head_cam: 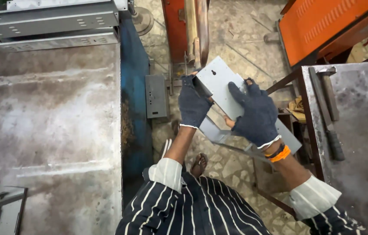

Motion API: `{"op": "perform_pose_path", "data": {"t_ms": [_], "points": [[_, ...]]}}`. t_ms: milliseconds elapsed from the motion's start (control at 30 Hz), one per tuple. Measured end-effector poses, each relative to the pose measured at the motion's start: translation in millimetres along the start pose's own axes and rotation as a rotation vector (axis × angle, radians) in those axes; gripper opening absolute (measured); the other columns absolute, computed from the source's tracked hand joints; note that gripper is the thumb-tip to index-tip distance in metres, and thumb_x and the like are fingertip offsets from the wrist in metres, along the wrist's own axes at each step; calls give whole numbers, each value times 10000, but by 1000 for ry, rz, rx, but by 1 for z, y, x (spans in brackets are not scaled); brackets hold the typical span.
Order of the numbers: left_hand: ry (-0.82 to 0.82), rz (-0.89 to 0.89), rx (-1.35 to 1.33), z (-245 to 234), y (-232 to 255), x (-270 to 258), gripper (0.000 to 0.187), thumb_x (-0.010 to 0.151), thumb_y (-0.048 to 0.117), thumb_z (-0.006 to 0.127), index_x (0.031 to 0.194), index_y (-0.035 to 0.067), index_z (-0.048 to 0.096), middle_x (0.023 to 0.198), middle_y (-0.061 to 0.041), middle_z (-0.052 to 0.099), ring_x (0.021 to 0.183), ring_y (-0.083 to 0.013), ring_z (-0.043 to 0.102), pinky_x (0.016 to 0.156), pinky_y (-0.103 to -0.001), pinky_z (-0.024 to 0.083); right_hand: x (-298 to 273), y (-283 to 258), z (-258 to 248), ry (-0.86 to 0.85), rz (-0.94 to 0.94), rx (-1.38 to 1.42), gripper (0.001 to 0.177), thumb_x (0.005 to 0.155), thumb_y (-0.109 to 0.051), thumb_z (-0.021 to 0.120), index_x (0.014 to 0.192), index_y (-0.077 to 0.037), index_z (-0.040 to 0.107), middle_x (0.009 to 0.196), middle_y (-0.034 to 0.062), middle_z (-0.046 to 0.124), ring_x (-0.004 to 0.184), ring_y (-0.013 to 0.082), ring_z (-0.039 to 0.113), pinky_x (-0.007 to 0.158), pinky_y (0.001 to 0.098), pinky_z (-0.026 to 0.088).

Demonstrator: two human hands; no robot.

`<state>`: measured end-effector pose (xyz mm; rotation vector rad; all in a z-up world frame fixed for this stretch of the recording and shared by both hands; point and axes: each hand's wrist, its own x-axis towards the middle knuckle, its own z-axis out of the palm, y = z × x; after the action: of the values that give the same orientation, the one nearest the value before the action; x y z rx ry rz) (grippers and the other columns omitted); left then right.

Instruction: Assembling and fitting sheet metal enclosure components using a hammer and file on a workbench.

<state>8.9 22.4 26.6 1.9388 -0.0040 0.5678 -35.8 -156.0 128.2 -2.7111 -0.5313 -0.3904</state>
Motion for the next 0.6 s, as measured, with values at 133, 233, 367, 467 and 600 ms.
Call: {"op": "perform_pose_path", "data": {"t_ms": [133, 233, 367, 467, 600], "points": [[-13, -2, 65, -6, 0, 7, 780, 594, 151, 879, 1291, 88, 535, 1170, -151, 653, 1082, -369, 667, 902, -416, 539, -8, -7, 9, -27, 98, 9, 893, 567, -367, 864, 1416, -206, 638, 1427, 282, 551, 1084, 428, 618, 918, 490, 506], [-66, 51, 71, -13, 0, 12, 732, 608, 173, 887, 1254, 90, 552, 1141, -167, 649, 1052, -380, 670, 876, -424, 542, -12, -9, 20, 43, 88, -5, 974, 573, -404, 882, 1471, -182, 580, 1423, 308, 545, 1177, 453, 599, 976, 503, 496], [-107, 63, 6, -17, -9, 18, 677, 655, 124, 776, 1295, 92, 561, 1168, -154, 676, 1063, -354, 695, 883, -405, 558, -4, -17, 31, 77, 87, 14, 1121, 539, -423, 907, 1492, -45, 453, 1345, 335, 549, 1192, 488, 577, 983, 532, 483], [-151, 114, -15, -22, -18, 18, 689, 659, 117, 770, 1324, 103, 587, 1192, -148, 683, 1080, -348, 700, 923, -399, 562, 6, -28, 40, 101, 131, 82, 1204, 535, -430, 928, 1507, 22, 380, 1316, 355, 540, 1161, 500, 570, 968, 543, 481], [-130, 235, -28, -22, -26, 22, 705, 636, 141, 842, 1299, 121, 603, 1207, -124, 688, 1119, -327, 704, 958, -381, 567, 15, -35, 43, 21, 333, 197, 1199, 546, -357, 901, 1538, 3, 332, 1238, 305, 567, 1099, 456, 598, 906, 503, 516]]}}
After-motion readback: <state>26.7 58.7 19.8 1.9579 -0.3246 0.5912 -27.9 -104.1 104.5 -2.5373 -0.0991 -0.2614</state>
